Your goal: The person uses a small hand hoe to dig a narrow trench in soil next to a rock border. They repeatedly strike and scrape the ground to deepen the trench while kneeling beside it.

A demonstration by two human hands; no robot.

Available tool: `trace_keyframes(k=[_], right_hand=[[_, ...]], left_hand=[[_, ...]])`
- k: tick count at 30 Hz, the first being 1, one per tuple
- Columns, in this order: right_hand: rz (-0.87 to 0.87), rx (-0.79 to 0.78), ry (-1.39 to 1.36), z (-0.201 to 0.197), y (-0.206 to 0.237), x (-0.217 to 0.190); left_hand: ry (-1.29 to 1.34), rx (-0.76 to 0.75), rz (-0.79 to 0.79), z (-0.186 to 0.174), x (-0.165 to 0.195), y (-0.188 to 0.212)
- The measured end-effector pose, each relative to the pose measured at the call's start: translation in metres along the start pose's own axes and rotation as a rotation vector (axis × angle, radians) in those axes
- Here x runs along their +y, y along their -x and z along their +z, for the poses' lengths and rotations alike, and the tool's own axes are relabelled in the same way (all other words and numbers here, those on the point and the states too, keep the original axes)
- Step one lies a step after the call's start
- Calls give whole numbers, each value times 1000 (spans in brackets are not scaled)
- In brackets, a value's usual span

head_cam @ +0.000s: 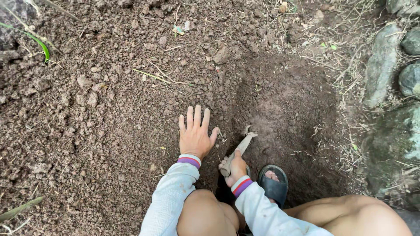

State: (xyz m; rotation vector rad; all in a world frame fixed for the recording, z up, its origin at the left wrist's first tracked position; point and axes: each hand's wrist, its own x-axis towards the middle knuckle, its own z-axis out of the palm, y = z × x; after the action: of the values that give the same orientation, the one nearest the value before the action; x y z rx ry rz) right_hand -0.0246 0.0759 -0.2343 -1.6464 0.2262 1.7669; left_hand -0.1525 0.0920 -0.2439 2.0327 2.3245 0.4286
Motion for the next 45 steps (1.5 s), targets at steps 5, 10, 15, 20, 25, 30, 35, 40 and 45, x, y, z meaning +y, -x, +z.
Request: trace_keyframes(k=[5, 10, 15, 20, 25, 30, 35, 40, 45], right_hand=[[52, -47, -53, -6, 12, 4], [60, -257, -183, -16, 23, -11], [-161, -485, -31, 21, 45, -71], [-714, -666, 362, 121, 65, -156], [-681, -451, 314, 73, 34, -174], [-447, 34, 257, -45, -17, -94], [-162, 87, 35, -52, -12, -16], [-12, 65, 140, -21, 17, 13], [103, -12, -5, -8, 39, 10]], left_hand=[[9, 5, 6, -6, 2, 1], [24, 15, 14, -18, 2, -2], [38, 20, 8, -27, 3, -5], [31, -8, 21, -25, 7, -4], [35, 5, 14, -18, 4, -4], [27, -2, -4, -12, 1, -3], [22, 5, 4, -8, 1, 0], [15, -11, 0, -6, 2, -1], [6, -27, 3, -7, 3, -1]])
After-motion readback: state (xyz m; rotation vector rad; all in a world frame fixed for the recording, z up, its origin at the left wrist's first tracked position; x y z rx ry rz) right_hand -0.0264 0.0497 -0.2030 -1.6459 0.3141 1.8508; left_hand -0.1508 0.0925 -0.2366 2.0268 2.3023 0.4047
